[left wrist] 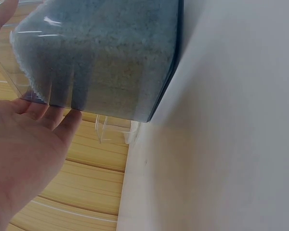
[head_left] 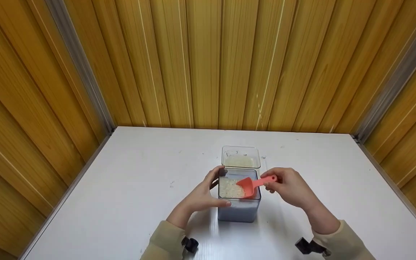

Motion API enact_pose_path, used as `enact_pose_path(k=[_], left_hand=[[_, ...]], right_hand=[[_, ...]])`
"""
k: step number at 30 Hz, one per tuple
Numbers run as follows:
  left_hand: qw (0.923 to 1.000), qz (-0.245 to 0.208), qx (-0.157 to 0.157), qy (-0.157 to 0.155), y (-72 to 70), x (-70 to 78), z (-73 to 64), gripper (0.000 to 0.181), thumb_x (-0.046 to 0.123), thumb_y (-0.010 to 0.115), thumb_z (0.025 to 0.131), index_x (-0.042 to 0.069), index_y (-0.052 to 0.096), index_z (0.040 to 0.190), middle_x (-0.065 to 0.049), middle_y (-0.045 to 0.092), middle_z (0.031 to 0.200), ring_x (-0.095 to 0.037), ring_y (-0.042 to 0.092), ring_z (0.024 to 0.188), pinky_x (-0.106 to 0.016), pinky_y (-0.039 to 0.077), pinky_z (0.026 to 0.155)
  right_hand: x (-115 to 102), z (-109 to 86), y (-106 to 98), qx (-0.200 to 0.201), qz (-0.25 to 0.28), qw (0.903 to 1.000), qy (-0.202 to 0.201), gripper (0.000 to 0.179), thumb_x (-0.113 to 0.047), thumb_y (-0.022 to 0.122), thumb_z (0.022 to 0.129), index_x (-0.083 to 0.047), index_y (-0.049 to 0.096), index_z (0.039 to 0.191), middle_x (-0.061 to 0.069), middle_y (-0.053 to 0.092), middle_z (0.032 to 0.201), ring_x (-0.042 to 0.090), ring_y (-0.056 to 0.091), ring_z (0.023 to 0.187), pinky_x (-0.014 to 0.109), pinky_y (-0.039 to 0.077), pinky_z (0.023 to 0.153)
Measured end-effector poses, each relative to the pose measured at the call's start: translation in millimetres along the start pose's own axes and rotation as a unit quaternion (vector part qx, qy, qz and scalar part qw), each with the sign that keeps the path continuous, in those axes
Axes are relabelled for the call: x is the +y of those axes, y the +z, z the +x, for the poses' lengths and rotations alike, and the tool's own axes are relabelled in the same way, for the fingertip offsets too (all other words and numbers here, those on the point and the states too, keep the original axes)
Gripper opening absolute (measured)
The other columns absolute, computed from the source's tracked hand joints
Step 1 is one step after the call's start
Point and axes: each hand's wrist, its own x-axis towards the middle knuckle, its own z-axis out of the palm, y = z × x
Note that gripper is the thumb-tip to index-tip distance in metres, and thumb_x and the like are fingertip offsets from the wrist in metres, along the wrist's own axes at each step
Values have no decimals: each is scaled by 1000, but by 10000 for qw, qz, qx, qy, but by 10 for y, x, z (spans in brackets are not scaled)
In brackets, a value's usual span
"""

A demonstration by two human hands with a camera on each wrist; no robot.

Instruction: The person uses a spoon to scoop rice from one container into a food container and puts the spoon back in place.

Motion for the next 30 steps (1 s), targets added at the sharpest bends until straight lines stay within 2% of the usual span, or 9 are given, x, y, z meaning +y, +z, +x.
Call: enact_pose_path(k=[3, 9, 11, 18, 30], left_hand=[[10000, -11, -13, 19, 1, -1, 6, 108, 24, 89, 77, 26, 22, 162, -6, 30, 167, -28, 26, 158, -45, 26, 132], [10000, 19, -11, 39, 2, 12, 9, 111, 24, 89, 77, 16, 20, 163, -7, 30, 167, -28, 27, 158, -45, 27, 132], [10000, 26, -2, 5, 4, 19, 4, 112, 25, 89, 76, 16, 20, 164, -7, 30, 167, -28, 27, 158, -45, 27, 132], [9999, 19, 8, -102, 5, 25, -8, 110, 29, 90, 75, 30, 22, 162, -4, 29, 167, -25, 27, 158, -44, 27, 132], [10000, -30, 7, -73, 2, 20, -12, 112, 28, 90, 75, 24, 21, 163, -5, 29, 167, -30, 26, 159, -48, 26, 132]], right_hand=[[102, 19, -1, -31, 319, 9994, 112, 20, -6, 70, 96, 2, 73, 114, 7, 72, 82, 14, 63, 72, 20, 45, 58], [223, 33, 12, -160, 930, 9955, 67, 26, -6, 70, 96, 8, 70, 118, 9, 73, 85, 11, 65, 73, 20, 54, 65], [241, 39, 20, -175, 1055, 9942, 64, 27, -6, 70, 96, 8, 70, 118, 9, 73, 85, 9, 65, 73, 19, 55, 66], [263, 34, 55, -147, 1121, 9934, 215, 26, -7, 69, 97, 7, 70, 119, 6, 73, 86, 10, 65, 74, 20, 54, 66], [304, 55, 133, -357, 1768, 9835, 109, 30, -5, 68, 97, 14, 66, 121, 3, 71, 87, 7, 65, 75, 20, 60, 71]])
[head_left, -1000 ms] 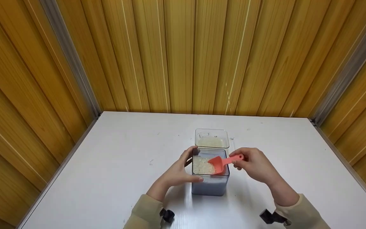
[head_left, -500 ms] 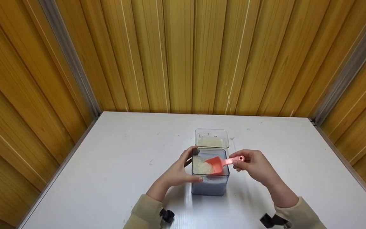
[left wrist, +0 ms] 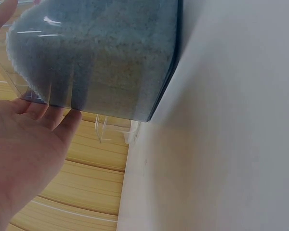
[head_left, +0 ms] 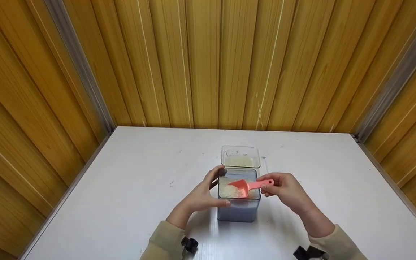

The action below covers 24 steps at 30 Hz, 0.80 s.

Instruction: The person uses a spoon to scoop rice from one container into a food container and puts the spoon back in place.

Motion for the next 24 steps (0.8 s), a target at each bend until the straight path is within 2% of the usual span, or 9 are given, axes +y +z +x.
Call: enact_pose_path(k=[5, 14, 24], left_hand=[[10000, 28, -17, 42, 3, 0, 5, 114, 28, 90, 76, 18, 19, 164, -5, 30, 166, -29, 26, 158, -47, 26, 132], [9998, 35, -50, 180, 0, -15, 26, 112, 24, 90, 76, 17, 20, 163, -5, 31, 165, -24, 26, 158, -43, 26, 132], [9999, 39, -33, 106, -9, -24, 15, 112, 23, 90, 76, 17, 20, 163, -7, 30, 167, -30, 27, 158, -45, 27, 132]], right_hand=[[12, -8, 39, 117, 126, 9997, 162, 30, -4, 69, 96, 12, 67, 121, 0, 72, 85, 8, 66, 75, 19, 60, 71], [67, -13, 42, 258, 392, 9982, 368, 31, -4, 64, 99, 13, 64, 125, -3, 70, 87, 6, 65, 77, 17, 61, 73], [163, -14, -11, 109, 937, 9945, 455, 35, -4, 61, 101, 16, 59, 129, -4, 70, 85, 6, 66, 78, 16, 61, 74]])
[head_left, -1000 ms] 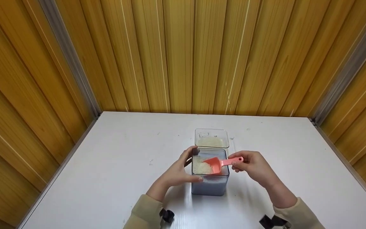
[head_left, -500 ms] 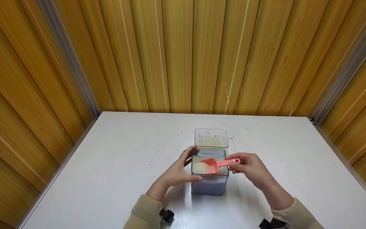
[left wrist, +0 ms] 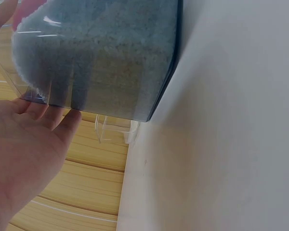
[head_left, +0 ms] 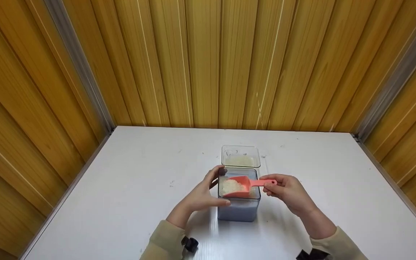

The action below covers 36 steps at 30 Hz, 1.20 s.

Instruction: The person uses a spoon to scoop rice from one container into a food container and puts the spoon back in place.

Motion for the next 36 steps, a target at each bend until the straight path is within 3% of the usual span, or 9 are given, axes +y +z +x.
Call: enact_pose_path(k=[7, 12, 21, 25, 32, 36], left_hand=[[10000, -37, -6, -59, -4, -4, -6, 110, 25, 89, 77, 26, 21, 163, -6, 30, 167, -28, 27, 158, -45, 27, 132], [10000, 12, -24, -6, -3, -6, -7, 110, 25, 89, 78, 21, 20, 163, -7, 29, 167, -28, 27, 158, -44, 27, 132], [10000, 63, -22, -1, 3, 5, -3, 112, 26, 90, 77, 19, 19, 164, -5, 29, 168, -25, 26, 159, -42, 27, 132], [10000, -9, -17, 17, -1, 9, -7, 112, 25, 90, 77, 18, 19, 164, -5, 29, 168, -24, 26, 159, -41, 27, 132], [10000, -23, 8, 23, 2, -4, -5, 112, 24, 90, 77, 17, 20, 164, -6, 28, 168, -27, 25, 159, -43, 27, 132], [10000, -56, -14, 51, 1, -6, 2, 111, 23, 90, 77, 20, 20, 163, -8, 27, 168, -29, 25, 159, -45, 26, 132]], right_hand=[[43, 8, -33, -207, 437, 9988, -5, 38, -4, 60, 101, 18, 56, 132, -5, 69, 85, 4, 64, 78, 15, 59, 73], [85, 9, -65, -381, 890, 9953, 12, 38, -6, 59, 103, 16, 55, 133, -5, 70, 86, 3, 63, 78, 14, 59, 76], [163, 25, -153, -751, 1547, 9851, -22, 18, -8, 60, 104, -9, 71, 117, -6, 72, 89, 1, 66, 82, 13, 59, 78], [176, 40, -178, -895, 1751, 9805, -62, 19, -8, 58, 104, -15, 73, 113, -7, 73, 90, 0, 67, 83, 12, 59, 79], [107, 26, -219, -868, 1773, 9803, 15, 17, -11, 58, 105, -12, 71, 117, -5, 71, 93, 2, 64, 82, 13, 59, 79], [62, 38, -257, -929, 1837, 9784, -172, 19, -10, 55, 106, -14, 71, 115, -6, 71, 92, 1, 65, 83, 12, 58, 79]])
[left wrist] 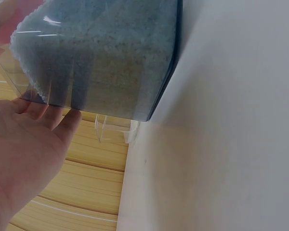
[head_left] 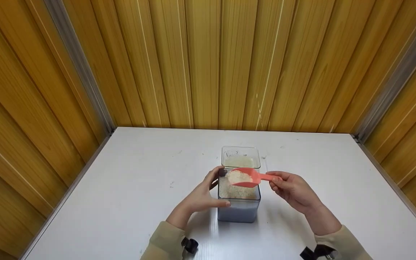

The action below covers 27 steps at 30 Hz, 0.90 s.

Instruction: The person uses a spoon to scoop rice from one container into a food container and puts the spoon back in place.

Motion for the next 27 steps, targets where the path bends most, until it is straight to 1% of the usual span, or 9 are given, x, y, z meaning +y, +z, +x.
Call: enact_pose_path(k=[5, 8, 12, 16, 20, 23, 25, 27], left_hand=[[9999, -12, 17, -120, 6, 6, 2, 110, 24, 90, 76, 27, 22, 162, -7, 28, 167, -29, 25, 159, -46, 26, 132], [9999, 23, 14, -131, 7, 6, 0, 111, 24, 90, 77, 23, 20, 163, -8, 28, 168, -30, 24, 159, -47, 26, 132], [10000, 56, -4, -57, 1, 0, -1, 110, 23, 89, 79, 18, 19, 164, -9, 29, 167, -30, 24, 159, -47, 25, 132], [10000, 52, 17, -25, 1, -6, 3, 109, 23, 90, 78, 23, 21, 163, -7, 31, 165, -28, 25, 159, -45, 25, 132], [10000, 44, 27, -39, 6, 5, 4, 110, 23, 90, 77, 21, 21, 163, -6, 30, 166, -28, 24, 159, -45, 25, 133], [10000, 33, 40, -58, 10, 14, -2, 111, 23, 90, 77, 20, 21, 163, -8, 29, 167, -30, 24, 159, -47, 24, 132], [9999, 36, 53, -95, 10, 14, -7, 110, 23, 90, 76, 23, 21, 163, -8, 28, 168, -31, 24, 159, -48, 25, 132], [9999, 25, 53, -88, 11, 10, -10, 109, 23, 90, 77, 26, 22, 162, -9, 28, 168, -32, 24, 159, -48, 25, 132]], right_hand=[[-75, 27, -32, -123, 69, 9997, -216, 23, -8, 53, 107, -16, 73, 115, -7, 71, 91, 0, 66, 83, 11, 58, 79], [-126, 48, -51, 4, 50, 9997, -251, 22, -9, 54, 107, -16, 74, 114, -6, 71, 92, 1, 65, 83, 12, 58, 79], [-191, 102, -83, 396, 66, 9990, -203, 20, -9, 56, 106, -17, 74, 112, -5, 70, 90, 2, 65, 81, 12, 58, 78], [-237, 194, -125, 877, 142, 9960, -114, 18, -8, 59, 104, -17, 74, 108, -5, 71, 87, 2, 65, 79, 12, 59, 78], [-255, 302, -185, 1221, 195, 9923, -40, 15, -8, 60, 103, -16, 72, 108, -4, 71, 86, 2, 64, 77, 12, 59, 78], [-242, 383, -245, 1408, 188, 9899, 13, 14, -9, 61, 103, -12, 70, 114, -3, 71, 86, 3, 64, 77, 12, 59, 78], [-220, 436, -285, 1513, 110, 9884, 19, 22, -10, 61, 103, -5, 65, 124, -4, 71, 85, 2, 64, 77, 11, 59, 77], [-195, 492, -321, 1609, 20, 9870, 31, 34, -9, 61, 103, 2, 57, 135, -5, 71, 85, 2, 64, 77, 11, 58, 77]])
